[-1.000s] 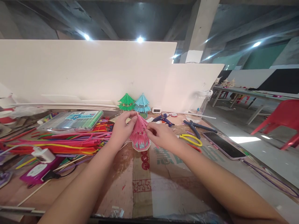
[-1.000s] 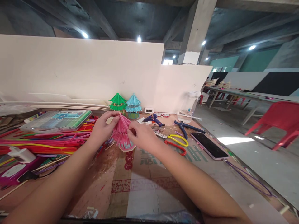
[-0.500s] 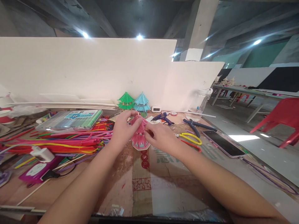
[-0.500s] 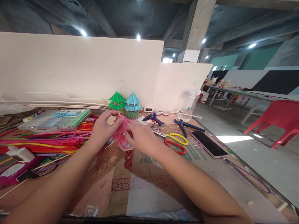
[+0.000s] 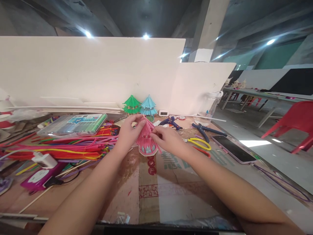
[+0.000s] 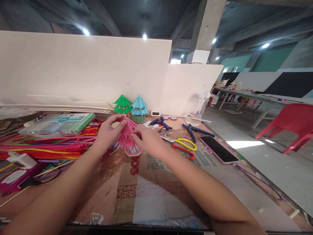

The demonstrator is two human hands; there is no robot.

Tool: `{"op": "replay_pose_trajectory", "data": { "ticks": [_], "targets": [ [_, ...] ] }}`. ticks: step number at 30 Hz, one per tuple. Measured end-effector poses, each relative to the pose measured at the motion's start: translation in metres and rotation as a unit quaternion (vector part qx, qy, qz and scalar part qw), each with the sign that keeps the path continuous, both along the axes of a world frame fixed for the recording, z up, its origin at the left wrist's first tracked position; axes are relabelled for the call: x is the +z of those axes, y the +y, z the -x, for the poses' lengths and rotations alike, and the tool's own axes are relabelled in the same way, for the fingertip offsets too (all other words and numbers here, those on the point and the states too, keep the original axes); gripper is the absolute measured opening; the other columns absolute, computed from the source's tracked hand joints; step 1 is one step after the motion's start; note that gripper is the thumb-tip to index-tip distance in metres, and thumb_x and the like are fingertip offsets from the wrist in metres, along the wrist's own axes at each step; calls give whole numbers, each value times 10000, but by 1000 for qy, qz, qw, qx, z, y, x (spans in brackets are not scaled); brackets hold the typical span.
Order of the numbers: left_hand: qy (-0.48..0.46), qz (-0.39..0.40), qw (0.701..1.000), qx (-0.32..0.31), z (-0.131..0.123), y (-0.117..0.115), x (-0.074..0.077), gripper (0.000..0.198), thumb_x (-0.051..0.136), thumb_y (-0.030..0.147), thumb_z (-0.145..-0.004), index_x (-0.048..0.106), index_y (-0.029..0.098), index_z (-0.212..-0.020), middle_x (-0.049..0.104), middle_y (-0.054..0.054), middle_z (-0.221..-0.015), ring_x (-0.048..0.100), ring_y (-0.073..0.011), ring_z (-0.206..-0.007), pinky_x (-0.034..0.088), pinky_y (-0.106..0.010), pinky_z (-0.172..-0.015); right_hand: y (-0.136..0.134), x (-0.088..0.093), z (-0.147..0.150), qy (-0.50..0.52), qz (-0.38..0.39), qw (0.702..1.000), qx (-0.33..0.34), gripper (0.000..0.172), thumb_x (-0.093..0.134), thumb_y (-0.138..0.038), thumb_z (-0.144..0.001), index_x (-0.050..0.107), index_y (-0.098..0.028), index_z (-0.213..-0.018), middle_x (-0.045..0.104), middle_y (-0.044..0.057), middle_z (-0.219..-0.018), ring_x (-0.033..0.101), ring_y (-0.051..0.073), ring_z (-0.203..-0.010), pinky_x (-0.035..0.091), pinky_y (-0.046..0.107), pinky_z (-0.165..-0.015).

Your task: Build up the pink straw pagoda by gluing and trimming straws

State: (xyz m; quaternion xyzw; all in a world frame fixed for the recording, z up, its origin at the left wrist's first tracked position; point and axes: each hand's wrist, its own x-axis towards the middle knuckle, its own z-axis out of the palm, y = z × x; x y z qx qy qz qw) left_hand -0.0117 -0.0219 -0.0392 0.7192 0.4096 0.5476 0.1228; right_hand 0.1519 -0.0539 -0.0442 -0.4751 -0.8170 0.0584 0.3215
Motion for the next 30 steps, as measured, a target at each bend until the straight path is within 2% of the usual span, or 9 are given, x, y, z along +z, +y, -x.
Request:
{"op": "replay_pose_trajectory", "data": {
  "ticks": [3, 9, 20, 26, 30],
  "targets": [
    [2, -1, 1000, 9, 0, 1, -2, 248, 561, 340, -803, 660, 183, -968, 686, -45, -1004, 612, -180, -955, 474, -317, -872, 2, 1, -1, 4, 17, 1000, 1, 181, 494, -224, -873, 555, -182, -708, 525, -31, -610, 449, 112, -567, 257, 225, -561],
    [13, -10, 1000, 15, -2, -1, -2, 227, 559, 320, -810, 663, 199, -971, 682, -44, -1041, 604, -188, -1010, 475, -328, -888, 1, 0, -1, -26, -4, 1000, -1, 167, 475, -208, -888, 596, -181, -776, 550, -14, -641, 484, 128, -609, 271, 231, -577],
    [24, -23, 998, 45, -5, -8, 0, 182, 579, 301, -795, 642, 185, -921, 676, -43, -997, 606, -189, -971, 471, -327, -881, -2, 1, 1, -68, -26, 997, -10, 171, 488, -253, -899, 630, -185, -834, 565, -3, -629, 507, 138, -614, 268, 243, -565],
    [38, -6, 999, 16, -6, -9, 0, 222, 537, 305, -824, 592, 182, -1001, 666, -48, -1030, 608, -185, -974, 454, -325, -898, -1, 3, -1, -65, -21, 998, -18, 182, 470, -241, -908, 617, -186, -816, 602, 3, -677, 526, 133, -621, 273, 239, -568],
    [51, -18, 998, 35, -7, -10, 0, 192, 538, 338, -820, 573, 188, -933, 653, -43, -983, 596, -190, -937, 457, -318, -849, -1, -2, 1, -104, -79, 991, -37, 208, 446, -272, -922, 620, -184, -850, 627, 30, -707, 555, 154, -675, 278, 249, -582]
  ]
}}
